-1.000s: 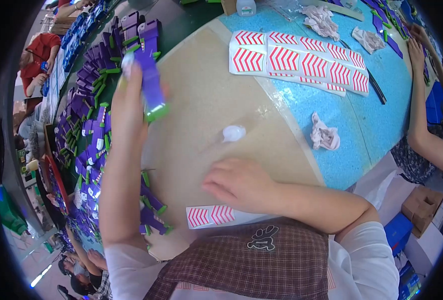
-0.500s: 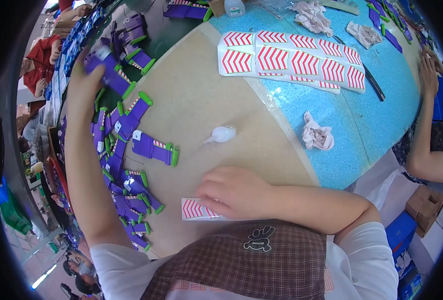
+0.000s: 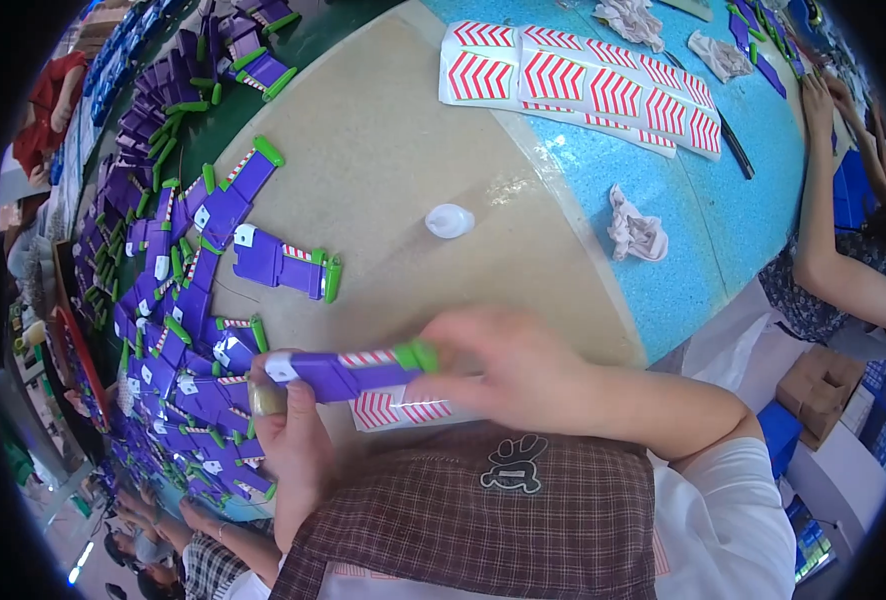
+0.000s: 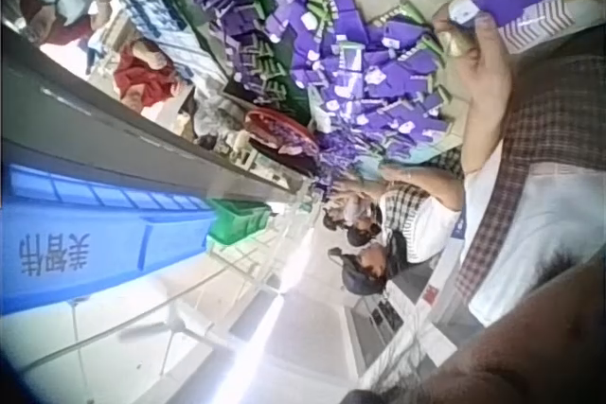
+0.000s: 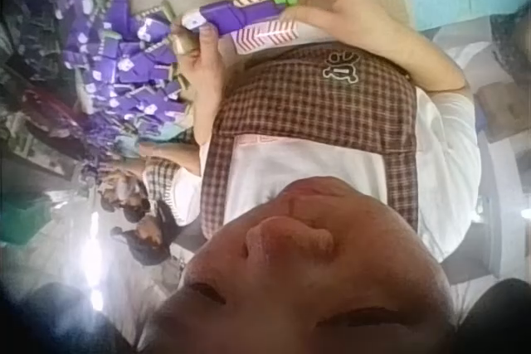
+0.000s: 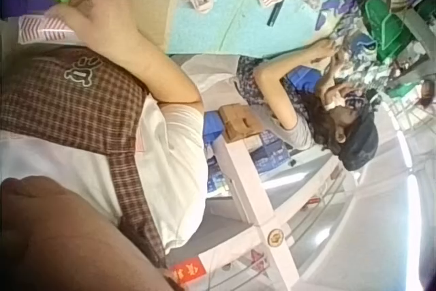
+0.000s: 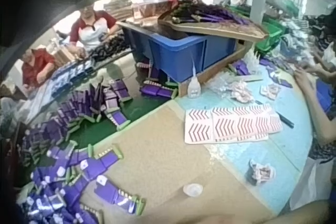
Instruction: The person assembles toy wings by applying glue from a bottle, pressing plastic components together, and sticking adhesive decals onto the assembled pieces by hand.
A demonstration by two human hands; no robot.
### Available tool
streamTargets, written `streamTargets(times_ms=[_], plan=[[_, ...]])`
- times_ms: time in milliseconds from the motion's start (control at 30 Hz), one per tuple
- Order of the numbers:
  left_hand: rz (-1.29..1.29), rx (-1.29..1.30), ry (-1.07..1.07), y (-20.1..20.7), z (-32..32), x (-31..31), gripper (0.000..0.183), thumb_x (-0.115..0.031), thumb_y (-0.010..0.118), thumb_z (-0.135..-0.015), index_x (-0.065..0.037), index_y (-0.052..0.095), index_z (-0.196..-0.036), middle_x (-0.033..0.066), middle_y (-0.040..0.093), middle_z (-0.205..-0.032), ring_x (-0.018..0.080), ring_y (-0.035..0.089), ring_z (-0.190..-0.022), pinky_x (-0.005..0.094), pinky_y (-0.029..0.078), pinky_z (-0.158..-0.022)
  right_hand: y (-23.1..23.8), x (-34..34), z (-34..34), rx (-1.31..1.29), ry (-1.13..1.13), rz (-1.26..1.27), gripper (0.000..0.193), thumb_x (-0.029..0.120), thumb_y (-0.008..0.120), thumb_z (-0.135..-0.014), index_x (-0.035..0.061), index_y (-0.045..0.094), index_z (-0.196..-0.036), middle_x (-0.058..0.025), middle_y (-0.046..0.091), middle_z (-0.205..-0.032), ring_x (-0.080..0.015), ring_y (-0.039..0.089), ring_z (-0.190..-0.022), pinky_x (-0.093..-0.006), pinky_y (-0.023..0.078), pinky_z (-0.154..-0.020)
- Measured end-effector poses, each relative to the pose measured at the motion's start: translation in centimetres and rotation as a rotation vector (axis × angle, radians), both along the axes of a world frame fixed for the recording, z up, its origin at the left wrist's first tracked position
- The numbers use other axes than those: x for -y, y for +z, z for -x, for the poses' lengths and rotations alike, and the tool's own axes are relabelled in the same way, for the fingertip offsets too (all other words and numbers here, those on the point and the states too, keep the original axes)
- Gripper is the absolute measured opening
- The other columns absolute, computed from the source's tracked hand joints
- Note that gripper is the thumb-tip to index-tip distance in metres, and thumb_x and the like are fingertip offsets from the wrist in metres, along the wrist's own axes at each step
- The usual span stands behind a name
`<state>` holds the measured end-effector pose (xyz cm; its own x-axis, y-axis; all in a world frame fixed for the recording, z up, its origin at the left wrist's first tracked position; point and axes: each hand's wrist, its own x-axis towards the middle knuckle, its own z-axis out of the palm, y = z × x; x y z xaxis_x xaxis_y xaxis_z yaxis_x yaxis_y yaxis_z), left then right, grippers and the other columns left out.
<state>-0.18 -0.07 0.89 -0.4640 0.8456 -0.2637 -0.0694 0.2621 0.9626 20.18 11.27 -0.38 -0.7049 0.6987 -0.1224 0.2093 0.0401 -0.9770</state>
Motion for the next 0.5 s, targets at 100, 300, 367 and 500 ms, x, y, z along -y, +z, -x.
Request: streamTargets(times_ms=[100, 300, 367, 500], plan=[[0.03, 0.201, 0.064, -0.6, 0.6, -0.8, 0.025, -0.012, 0.057, -0.088, -0.003, 0.041, -0.106, 0.0059, 0.054, -0.087, 0.012, 0.051, -0.066, 0.0241, 0.042, -0.054, -0.6, -3.0, -0.8, 0.152, -0.292, -0.458, 0.038, 0.01, 0.072, -0.073, 0.0031, 0.053, -0.105, -0.0073, 0.055, -0.101, -0.0152, 0.054, -0.092, -0.0291, 0.043, -0.076], [0.137, 0.632, 0.037, 0.0, -0.5, -2.6, 0.03, -0.008, 0.058, -0.087, 0.0, 0.042, -0.11, 0.0115, 0.06, -0.091, 0.0193, 0.062, -0.075, 0.0317, 0.053, -0.059, -0.4, -3.3, 0.4, -0.148, -0.324, 0.025, 0.039, 0.013, 0.065, -0.08, 0.0005, 0.053, -0.115, -0.0079, 0.055, -0.097, -0.0201, 0.051, -0.088, -0.0277, 0.041, -0.077], [0.155, 0.632, 0.068, 0.1, -0.6, -2.5, 0.029, -0.006, 0.059, -0.086, 0.001, 0.043, -0.109, 0.0123, 0.06, -0.094, 0.0189, 0.062, -0.077, 0.0316, 0.053, -0.06, 1.3, -3.6, -0.6, -0.017, -0.143, -0.33, 0.033, 0.014, 0.064, -0.082, 0.0001, 0.056, -0.111, -0.0065, 0.055, -0.092, -0.0185, 0.05, -0.084, -0.0266, 0.04, -0.073], [0.155, 0.611, 0.027, 1.2, -1.1, -2.3, 0.028, -0.002, 0.058, -0.085, 0.002, 0.044, -0.109, 0.0131, 0.06, -0.096, 0.0179, 0.062, -0.081, 0.031, 0.055, -0.065, 2.7, -2.4, -3.6, 0.038, -0.028, -0.511, 0.051, 0.04, 0.079, -0.064, 0.0073, 0.055, -0.096, -0.0077, 0.046, -0.09, -0.0162, 0.049, -0.072, -0.0267, 0.039, -0.065]])
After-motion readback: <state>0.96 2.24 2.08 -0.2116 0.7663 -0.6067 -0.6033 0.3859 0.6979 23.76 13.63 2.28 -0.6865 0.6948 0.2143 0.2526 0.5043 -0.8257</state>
